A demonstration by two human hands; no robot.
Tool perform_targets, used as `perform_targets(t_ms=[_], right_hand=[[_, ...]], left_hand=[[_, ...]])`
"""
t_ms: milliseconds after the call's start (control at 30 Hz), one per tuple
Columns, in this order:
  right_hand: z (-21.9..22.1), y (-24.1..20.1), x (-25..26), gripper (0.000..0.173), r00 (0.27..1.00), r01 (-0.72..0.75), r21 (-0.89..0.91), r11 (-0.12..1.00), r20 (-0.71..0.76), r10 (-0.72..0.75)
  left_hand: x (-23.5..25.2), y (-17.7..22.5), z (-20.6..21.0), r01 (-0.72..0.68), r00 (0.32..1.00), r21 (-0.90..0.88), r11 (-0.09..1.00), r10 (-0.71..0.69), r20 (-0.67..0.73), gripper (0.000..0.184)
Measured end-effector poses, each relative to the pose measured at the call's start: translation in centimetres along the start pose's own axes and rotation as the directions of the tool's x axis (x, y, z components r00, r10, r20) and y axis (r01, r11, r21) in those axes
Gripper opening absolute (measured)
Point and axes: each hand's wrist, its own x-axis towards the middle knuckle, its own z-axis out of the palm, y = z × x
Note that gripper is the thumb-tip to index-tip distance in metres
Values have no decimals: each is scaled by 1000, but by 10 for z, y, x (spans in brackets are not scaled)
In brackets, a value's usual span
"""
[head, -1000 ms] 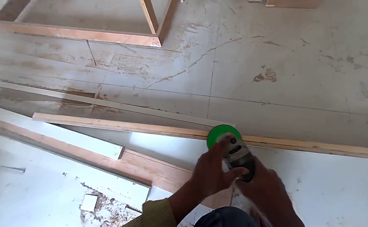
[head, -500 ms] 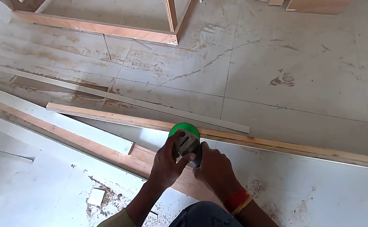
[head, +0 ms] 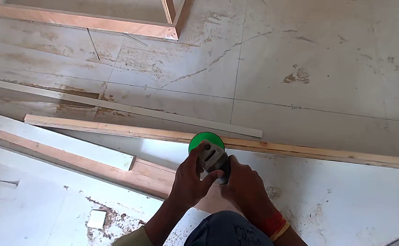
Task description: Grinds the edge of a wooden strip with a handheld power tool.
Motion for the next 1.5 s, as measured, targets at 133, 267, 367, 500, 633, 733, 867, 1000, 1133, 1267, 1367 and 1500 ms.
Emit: perform_targets(t_ms=[133,267,367,500,633,733,867,1000,1133,1267,1367,1500], right_hand=[[-3,12,-2,52,1000,-28,20,999,1,28],[-6,26,-5,53,998,-66,51,997,-5,66],[-10,35,-6,55,996,-90,65,994,-5,91],[-12,45,-7,55,994,-104,81,991,-26,106],[-14,56,-8,54,991,-126,92,988,-29,129],[-16,64,-10,53,989,-139,101,985,-41,144],[-16,75,-11,50,986,-147,125,981,-67,156],[-16,82,-12,49,982,-157,139,978,-84,170],[-18,89,-15,50,977,-186,149,971,-72,198],[-16,102,-19,49,972,-200,163,966,-94,217],[-17,112,-22,52,967,-213,181,960,-99,233],[-18,124,-25,51,962,-225,204,953,-110,251]], left_hand=[[1,7,10,-4,1000,-12,1000,5,28,90],[5,16,21,-27,997,-35,999,29,68,89],[7,21,31,-56,995,-35,998,59,75,87],[10,26,40,-87,992,-36,996,89,84,87],[13,31,49,-83,989,-59,995,89,115,86],[15,36,56,-77,986,-77,994,88,141,87],[18,46,62,-110,983,-25,994,112,145,87],[19,49,68,-127,980,-17,992,128,149,86],[19,54,75,-168,974,-2,986,166,156,86],[19,62,85,-191,967,23,981,184,174,87],[18,67,94,-199,964,-2,980,196,181,86],[17,73,106,-229,954,-29,973,230,192,85]])
